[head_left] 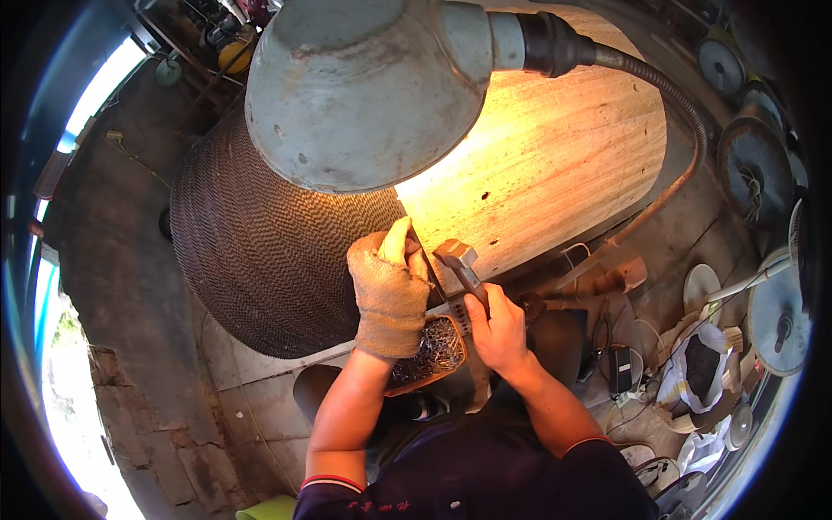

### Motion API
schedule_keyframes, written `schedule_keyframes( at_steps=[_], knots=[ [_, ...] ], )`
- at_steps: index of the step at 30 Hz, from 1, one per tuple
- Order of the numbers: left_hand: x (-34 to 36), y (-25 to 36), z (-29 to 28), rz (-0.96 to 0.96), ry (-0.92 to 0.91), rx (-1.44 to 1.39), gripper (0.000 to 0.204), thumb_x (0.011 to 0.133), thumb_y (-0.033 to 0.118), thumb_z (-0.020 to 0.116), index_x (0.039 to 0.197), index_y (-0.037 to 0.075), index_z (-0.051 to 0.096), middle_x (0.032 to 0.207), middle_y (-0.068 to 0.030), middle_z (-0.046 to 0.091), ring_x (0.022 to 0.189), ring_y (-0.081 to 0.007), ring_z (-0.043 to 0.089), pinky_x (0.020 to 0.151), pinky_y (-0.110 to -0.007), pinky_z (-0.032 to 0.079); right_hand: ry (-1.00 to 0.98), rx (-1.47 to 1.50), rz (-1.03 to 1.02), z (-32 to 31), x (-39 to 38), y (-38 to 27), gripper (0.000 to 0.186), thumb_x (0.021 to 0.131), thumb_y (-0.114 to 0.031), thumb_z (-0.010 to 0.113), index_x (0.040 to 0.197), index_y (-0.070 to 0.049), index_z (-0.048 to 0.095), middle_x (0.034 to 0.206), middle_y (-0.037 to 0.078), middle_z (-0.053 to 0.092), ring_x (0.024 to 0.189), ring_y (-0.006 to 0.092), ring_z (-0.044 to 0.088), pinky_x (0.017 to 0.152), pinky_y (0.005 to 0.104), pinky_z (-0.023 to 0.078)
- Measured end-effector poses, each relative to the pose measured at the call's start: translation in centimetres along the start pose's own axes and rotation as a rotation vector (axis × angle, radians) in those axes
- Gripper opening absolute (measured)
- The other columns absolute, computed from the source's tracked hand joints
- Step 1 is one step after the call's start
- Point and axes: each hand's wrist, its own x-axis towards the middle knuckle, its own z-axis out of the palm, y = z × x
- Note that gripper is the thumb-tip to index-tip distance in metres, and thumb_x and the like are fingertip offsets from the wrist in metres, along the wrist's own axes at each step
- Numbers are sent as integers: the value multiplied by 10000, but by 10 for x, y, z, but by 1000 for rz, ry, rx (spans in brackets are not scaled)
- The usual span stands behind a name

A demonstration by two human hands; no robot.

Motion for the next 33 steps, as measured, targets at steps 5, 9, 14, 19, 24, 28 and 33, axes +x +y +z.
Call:
schedule_keyframes(
  at_steps=[5,9,14,19,24,28,33],
  knots=[
    [6,10,17,-48,44,62,565,696,-17,727,1252,25,635,823,-84,632,812,-303,624,748,-447,488,66,5,-90,-1,8,-12,253,1034,-209,637,1132,21,600,837,247,678,714,477,665,621,510,526],
    [5,1,24,49,113,157,589,705,-5,722,1281,0,602,828,-75,625,795,-307,613,786,-474,474,-52,-112,0,-6,16,-15,228,1038,-210,622,1091,9,590,816,255,675,722,490,664,621,527,523],
    [3,3,27,58,165,204,648,716,-4,738,1341,-23,570,858,-71,622,824,-307,604,825,-479,464,-17,-122,-13,-8,19,-25,179,1053,-160,592,1087,15,567,805,274,659,728,497,661,608,475,515],
    [-23,27,-9,37,97,218,831,713,-6,811,1457,-75,447,1065,-119,650,1019,-339,602,965,-480,466,107,-26,-183,-9,10,-18,190,1036,-101,578,1148,51,580,849,223,681,730,417,697,666,421,546],
    [-106,5,-17,35,-264,70,658,798,86,775,1404,-15,538,1073,-158,644,996,-363,609,933,-499,471,-109,-166,-10,-1,22,-5,240,1033,-156,587,1161,46,567,783,245,664,667,437,686,579,440,525],
    [-143,3,-20,-13,-667,195,326,895,228,697,1157,40,656,1016,-121,666,996,-333,632,889,-475,469,150,232,-52,-5,-5,-3,249,1041,-160,561,1171,50,582,754,195,635,615,292,658,569,381,505],
    [-141,-5,-9,10,-887,366,149,920,257,657,903,119,713,883,-74,690,918,-270,682,787,-424,491,-65,-46,20,11,25,-7,307,1095,-261,523,1023,37,541,708,196,597,617,341,621,579,441,479]
  ],
)
